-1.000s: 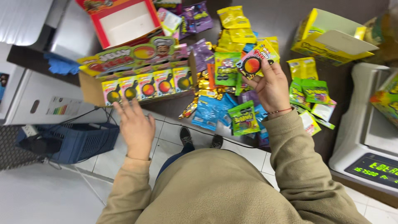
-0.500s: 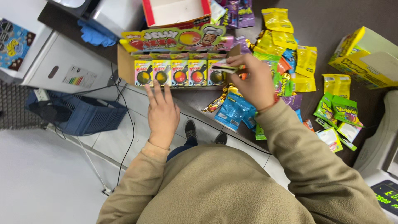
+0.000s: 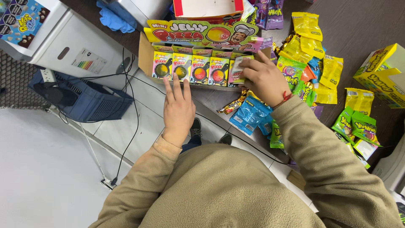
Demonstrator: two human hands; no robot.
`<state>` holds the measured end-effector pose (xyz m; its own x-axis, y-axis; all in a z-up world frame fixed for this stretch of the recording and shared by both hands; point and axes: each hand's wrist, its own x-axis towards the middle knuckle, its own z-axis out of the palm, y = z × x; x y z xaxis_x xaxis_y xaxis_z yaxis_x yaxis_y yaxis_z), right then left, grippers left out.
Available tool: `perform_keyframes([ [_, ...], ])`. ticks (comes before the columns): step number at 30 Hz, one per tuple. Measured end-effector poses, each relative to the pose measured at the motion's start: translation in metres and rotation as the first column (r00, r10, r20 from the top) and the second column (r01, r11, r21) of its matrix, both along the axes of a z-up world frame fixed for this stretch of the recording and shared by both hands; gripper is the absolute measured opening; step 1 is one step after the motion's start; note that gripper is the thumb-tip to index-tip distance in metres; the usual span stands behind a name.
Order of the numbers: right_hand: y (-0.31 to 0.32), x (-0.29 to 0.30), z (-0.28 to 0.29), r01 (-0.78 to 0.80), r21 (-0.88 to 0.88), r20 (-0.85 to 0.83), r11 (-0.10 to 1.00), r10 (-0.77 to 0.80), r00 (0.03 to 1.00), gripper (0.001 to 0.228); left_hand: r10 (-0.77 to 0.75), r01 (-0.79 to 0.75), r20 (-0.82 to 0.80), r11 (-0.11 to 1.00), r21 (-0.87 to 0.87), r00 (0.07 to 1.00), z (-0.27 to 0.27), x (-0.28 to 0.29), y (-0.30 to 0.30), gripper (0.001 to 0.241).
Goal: The person organizes candy products on a counter by sorting small packages, arranging display boxes, and placing items inside a larger cardboard box.
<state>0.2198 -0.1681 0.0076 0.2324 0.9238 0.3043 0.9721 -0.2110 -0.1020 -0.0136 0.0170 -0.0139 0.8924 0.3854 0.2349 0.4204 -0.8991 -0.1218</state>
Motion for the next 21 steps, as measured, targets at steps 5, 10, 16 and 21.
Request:
perform_keyframes([
  [5, -0.005, 0.009, 0.006, -0.051, -0.094, -0.123, 0.994, 0.039, 0.992, 0.015, -0.012, 0.012, -0.011, 1.000, 0.012, 1.000, -0.005, -0.001, 0.004, 0.071],
  [10, -0.007, 0.002, 0.027, 0.028, -0.350, -0.095, 0.936, -0.065, 0.993, 0.018, -0.018, 0.018, -0.008, 1.000, -0.005, 1.000, -0.002, -0.001, 0.004, 0.071],
  [16, 0.011, -0.028, 0.032, 0.193, -0.393, -0.078, 0.899, -0.241, 0.967, 0.044, -0.014, 0.013, -0.022, 0.999, -0.052, 1.000, 0.000, 0.000, 0.003, 0.074],
  [21, 0.013, -0.062, 0.029, 0.318, -0.517, 0.147, 0.795, -0.283, 0.948, 0.072, -0.004, 0.000, -0.056, 0.998, -0.064, 0.998, 0.002, -0.001, 0.003, 0.071],
])
